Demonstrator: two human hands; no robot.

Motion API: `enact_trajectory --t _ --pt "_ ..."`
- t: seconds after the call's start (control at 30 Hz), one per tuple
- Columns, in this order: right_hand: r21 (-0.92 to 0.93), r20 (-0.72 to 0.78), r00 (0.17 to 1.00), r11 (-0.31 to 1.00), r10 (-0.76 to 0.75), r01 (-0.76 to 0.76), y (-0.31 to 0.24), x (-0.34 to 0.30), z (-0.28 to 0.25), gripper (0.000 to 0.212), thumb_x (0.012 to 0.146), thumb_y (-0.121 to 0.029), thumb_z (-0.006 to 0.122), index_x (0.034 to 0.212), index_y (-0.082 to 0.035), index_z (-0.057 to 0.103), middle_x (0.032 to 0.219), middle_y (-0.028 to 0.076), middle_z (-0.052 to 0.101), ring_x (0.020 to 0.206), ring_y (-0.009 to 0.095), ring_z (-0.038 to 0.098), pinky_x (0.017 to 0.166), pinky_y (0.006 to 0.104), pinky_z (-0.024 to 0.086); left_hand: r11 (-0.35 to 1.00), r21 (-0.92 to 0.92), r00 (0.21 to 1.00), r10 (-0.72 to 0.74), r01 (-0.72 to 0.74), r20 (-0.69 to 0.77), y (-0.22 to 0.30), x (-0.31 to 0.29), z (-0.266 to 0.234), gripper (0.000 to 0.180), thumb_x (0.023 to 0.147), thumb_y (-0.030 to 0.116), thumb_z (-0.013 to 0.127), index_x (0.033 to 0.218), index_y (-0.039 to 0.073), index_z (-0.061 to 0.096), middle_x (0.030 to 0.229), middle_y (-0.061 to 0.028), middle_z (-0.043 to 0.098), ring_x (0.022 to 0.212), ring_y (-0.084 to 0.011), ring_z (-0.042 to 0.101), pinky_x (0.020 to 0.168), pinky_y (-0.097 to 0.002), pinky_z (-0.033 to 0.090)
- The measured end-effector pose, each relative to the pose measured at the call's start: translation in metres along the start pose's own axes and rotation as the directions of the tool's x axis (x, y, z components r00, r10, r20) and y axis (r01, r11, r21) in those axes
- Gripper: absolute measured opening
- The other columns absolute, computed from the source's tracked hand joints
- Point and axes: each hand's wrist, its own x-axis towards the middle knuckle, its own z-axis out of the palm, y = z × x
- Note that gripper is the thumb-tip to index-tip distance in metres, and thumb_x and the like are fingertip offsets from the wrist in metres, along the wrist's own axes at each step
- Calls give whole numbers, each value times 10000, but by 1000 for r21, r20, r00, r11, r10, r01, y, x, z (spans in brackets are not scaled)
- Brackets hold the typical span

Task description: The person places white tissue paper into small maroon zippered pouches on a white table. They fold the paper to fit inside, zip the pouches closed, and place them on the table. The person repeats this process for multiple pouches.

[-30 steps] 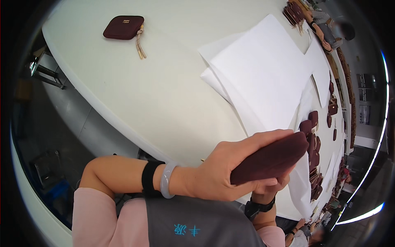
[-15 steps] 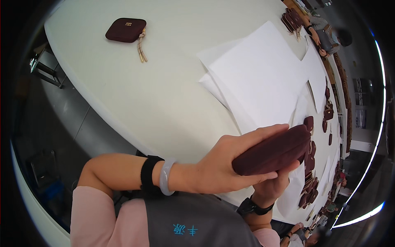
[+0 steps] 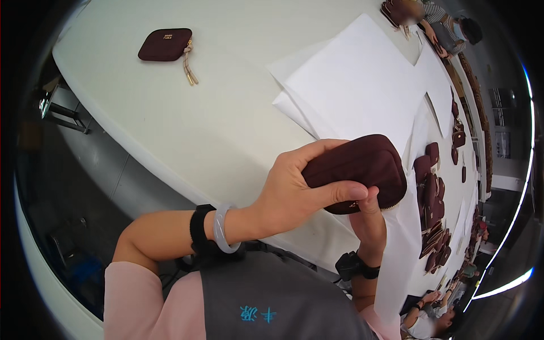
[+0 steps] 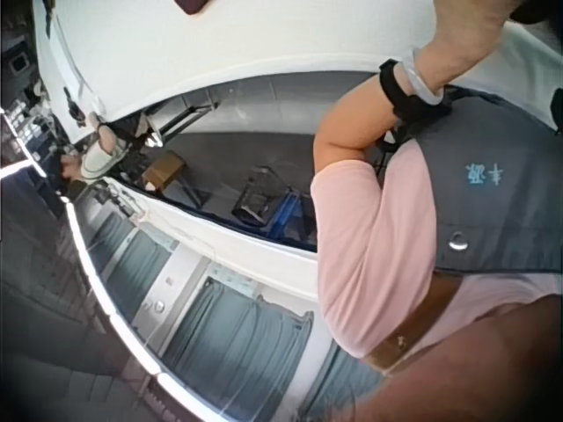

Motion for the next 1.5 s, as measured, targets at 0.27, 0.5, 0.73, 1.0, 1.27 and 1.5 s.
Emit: enact_trajectory --t 0.27,0.5,0.73,1.0,1.27,1.5 --pt "27 292 955 998 42 -52 -5 26 -6 547 1109 -375 423 1545 -48 380 1474 125 539 1346 238 541 1111 386 434 997 -82 996 -9 2 -88 -30 2 -8 463 926 182 794 1310 2 609 1001 -26 708 867 -105 652 756 -269 541" --pt "-748 191 966 612 -173 257 -38 50 0 253 994 -250 603 1133 -47 666 1001 93 704 911 209 693 751 333 527 671 691 951 300 -268 77 -28 0 -58 757 831 74 834 1463 32 420 1334 -129 576 1162 -247 603 1057 -376 481" --pt "-874 324 915 294 -242 387 -25 14 -4 155 915 -211 639 965 -67 667 845 69 668 768 205 668 653 333 492 278 733 755 461 -621 466 -39 18 -39 492 739 0 784 1213 14 655 1149 -133 657 1032 -322 635 900 -379 536" --pt "-892 374 861 119 -345 436 1 8 -5 95 825 -167 681 773 -89 668 665 41 627 605 201 640 541 335 452 479 833 938 322 -279 128 -54 10 -24 248 999 125 613 1184 -30 669 1058 -87 715 939 -191 670 842 -312 536" --pt "-922 385 918 7 -97 387 43 15 3 100 789 -144 702 877 -114 736 625 11 659 577 178 666 515 332 451 735 659 980 195 -161 21 -42 44 -25 217 1013 175 677 1104 -21 697 951 -17 699 824 -75 587 728 -242 476" --pt "-858 305 841 253 -448 446 82 18 -2 296 760 -157 715 1049 -101 746 741 11 681 839 264 659 605 419 472 432 798 902 102 -419 419 -26 43 -27 255 995 116 641 1224 6 666 1111 -79 703 966 -168 663 843 -294 529"
